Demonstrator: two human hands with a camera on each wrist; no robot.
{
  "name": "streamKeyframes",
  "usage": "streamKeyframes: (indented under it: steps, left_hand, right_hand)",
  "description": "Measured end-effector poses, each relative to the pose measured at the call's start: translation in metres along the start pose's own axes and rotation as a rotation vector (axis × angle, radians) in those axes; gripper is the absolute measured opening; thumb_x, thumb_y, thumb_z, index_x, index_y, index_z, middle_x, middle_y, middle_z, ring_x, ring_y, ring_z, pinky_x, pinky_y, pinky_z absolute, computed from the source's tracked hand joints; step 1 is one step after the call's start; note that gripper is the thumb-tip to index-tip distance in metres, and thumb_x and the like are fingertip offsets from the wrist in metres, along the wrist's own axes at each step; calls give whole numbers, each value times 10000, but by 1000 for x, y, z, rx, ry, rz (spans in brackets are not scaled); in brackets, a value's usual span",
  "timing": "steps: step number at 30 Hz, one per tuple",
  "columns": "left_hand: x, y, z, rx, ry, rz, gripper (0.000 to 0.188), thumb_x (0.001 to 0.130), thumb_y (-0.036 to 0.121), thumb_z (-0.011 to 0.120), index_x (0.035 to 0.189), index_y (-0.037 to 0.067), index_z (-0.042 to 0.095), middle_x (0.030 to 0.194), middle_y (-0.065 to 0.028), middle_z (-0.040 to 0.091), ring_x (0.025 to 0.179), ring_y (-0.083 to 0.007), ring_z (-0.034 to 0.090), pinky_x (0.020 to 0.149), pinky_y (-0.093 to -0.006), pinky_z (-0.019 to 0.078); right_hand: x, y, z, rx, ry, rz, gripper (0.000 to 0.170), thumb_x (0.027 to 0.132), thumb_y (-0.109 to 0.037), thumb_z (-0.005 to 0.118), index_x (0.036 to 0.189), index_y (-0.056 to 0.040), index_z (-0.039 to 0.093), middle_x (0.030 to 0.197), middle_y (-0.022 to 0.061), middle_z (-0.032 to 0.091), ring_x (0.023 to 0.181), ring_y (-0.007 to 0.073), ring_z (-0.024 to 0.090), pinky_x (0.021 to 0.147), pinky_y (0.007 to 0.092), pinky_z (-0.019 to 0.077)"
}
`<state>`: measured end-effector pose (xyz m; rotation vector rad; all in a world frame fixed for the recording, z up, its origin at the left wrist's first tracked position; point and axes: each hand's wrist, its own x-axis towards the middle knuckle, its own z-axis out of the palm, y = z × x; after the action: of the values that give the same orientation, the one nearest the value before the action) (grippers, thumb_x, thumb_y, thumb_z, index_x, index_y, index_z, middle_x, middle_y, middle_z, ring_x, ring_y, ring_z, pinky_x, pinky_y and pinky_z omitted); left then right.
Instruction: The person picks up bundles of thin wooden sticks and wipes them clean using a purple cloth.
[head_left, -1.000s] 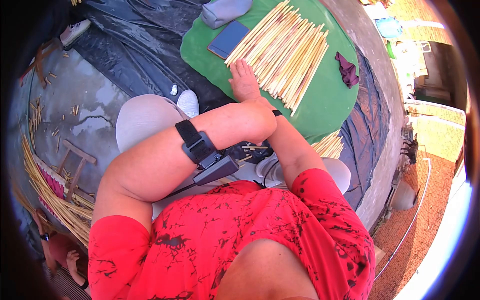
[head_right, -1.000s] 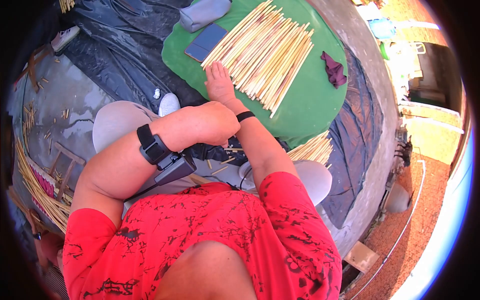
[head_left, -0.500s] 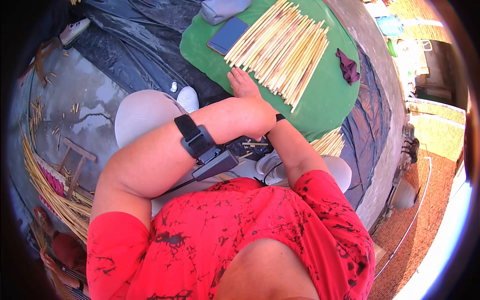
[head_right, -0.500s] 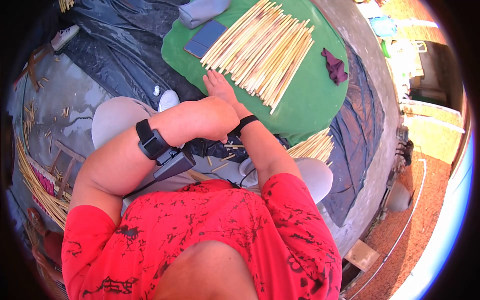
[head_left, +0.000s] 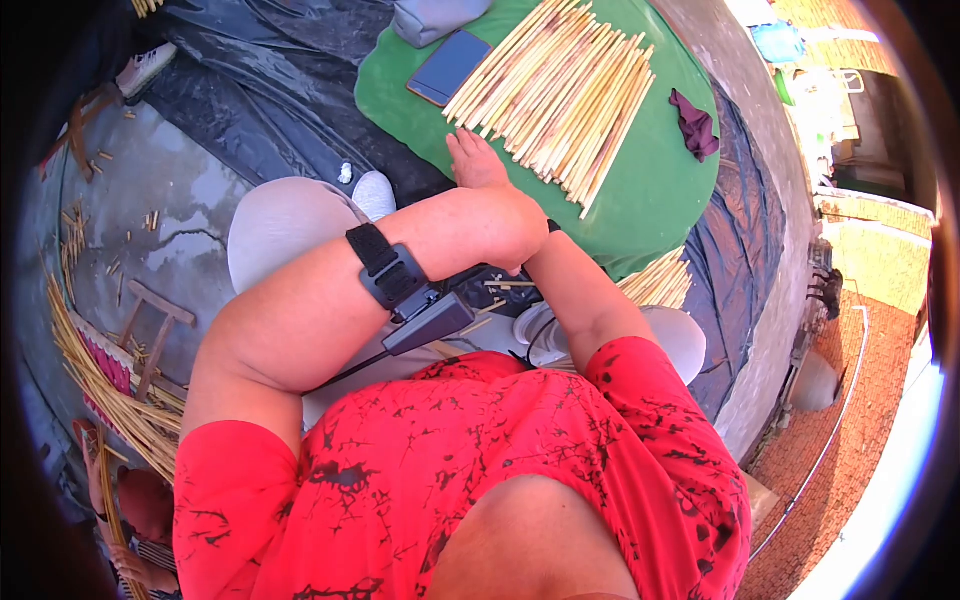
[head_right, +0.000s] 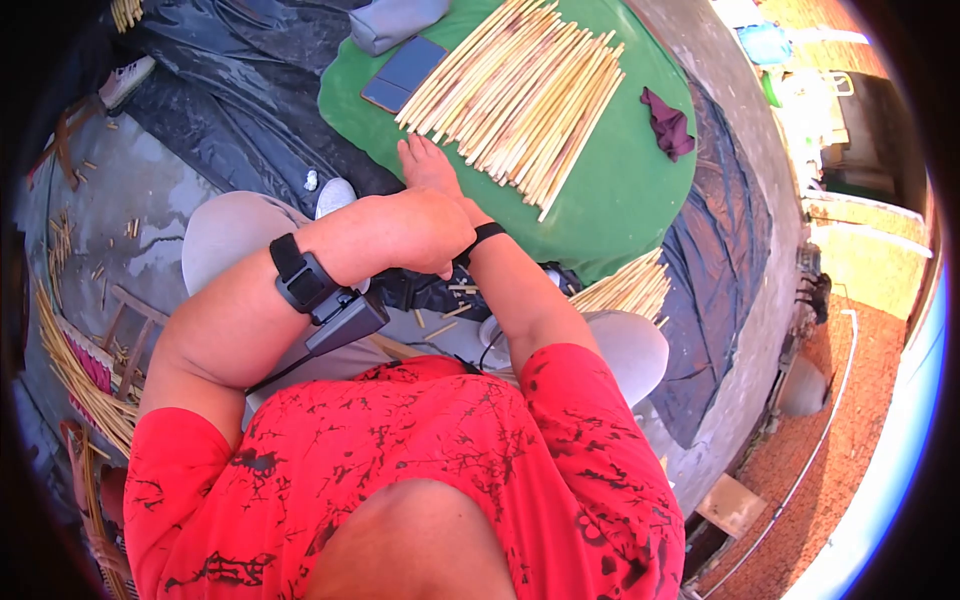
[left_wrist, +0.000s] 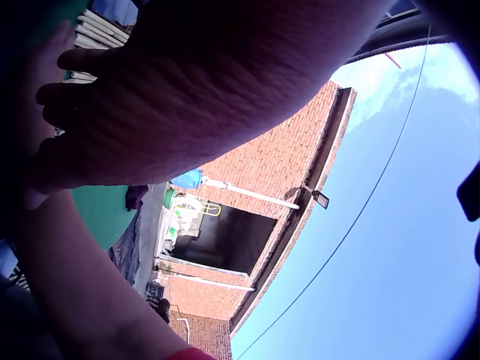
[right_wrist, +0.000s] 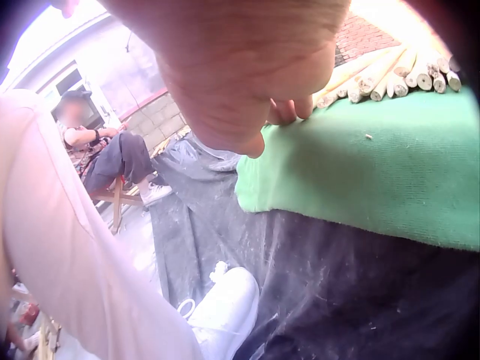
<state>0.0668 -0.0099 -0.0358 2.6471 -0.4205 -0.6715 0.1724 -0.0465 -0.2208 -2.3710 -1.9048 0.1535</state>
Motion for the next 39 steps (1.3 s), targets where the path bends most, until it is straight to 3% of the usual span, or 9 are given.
streamKeyframes:
  steps: [4,7,9,12,19,27,31,33,39]
  left_hand:
    - [2,-2,2,-34,-17,8,396,635,389,706,863,66,679,878,-121,655,874,-321,611,775,-419,452]
    - [-1,-1,1,29,38,-6,350,655,355,698,848,63,679,864,-119,656,858,-316,614,750,-404,461]
    - [-3,-2,-1,-37,46,73,324,670,330,690,839,54,679,856,-123,655,853,-317,616,738,-409,462]
    - [-8,0,-10,-40,9,45,310,688,318,681,830,42,678,854,-131,654,854,-323,614,744,-414,460]
    - [-16,5,-12,47,100,41,274,706,283,676,823,35,679,851,-127,654,838,-338,611,737,-397,464]
    - [-4,-1,-6,-42,1,87,273,701,290,674,786,32,678,821,-122,656,807,-306,617,698,-386,471]
    - [-9,2,-13,-39,-29,71,265,700,288,672,783,37,680,807,-130,655,790,-306,620,683,-386,473]
    - [-11,1,-12,-27,13,108,259,698,277,673,784,33,678,798,-132,654,780,-308,623,669,-390,478]
    - [-11,1,-14,-63,-7,72,236,691,238,677,787,23,672,778,-130,654,760,-310,631,640,-391,490]
  right_hand:
    - [2,-1,-6,-20,-72,77,537,795,-147,540,1281,-14,357,1335,168,340,1240,299,303,1011,346,298]
    - [0,-1,-5,46,-7,23,538,787,-152,554,1272,-11,369,1310,162,370,1207,296,334,1001,340,306]
    - [3,-5,-6,-2,191,-63,510,724,-106,559,1200,26,434,1180,178,477,1107,295,419,953,340,353]
    - [7,-10,-19,35,64,71,502,710,-81,563,1182,42,444,1139,177,498,1059,293,444,914,348,386]
    - [9,-13,-13,126,17,-49,489,766,-88,565,1222,-14,406,1229,143,433,1089,301,433,911,351,389]
    - [16,-16,-20,119,49,196,491,791,-97,551,1253,-50,391,1272,122,406,1144,294,410,921,369,403]
    - [19,-22,-27,217,12,152,494,790,-95,552,1254,-45,392,1269,135,408,1141,292,413,933,368,390]
    - [23,-26,-26,270,2,-7,494,790,-91,547,1256,-42,392,1265,144,410,1142,298,410,945,366,377]
    - [34,-21,-25,327,23,101,512,785,-98,556,1260,-26,380,1270,162,402,1163,313,391,963,361,362]
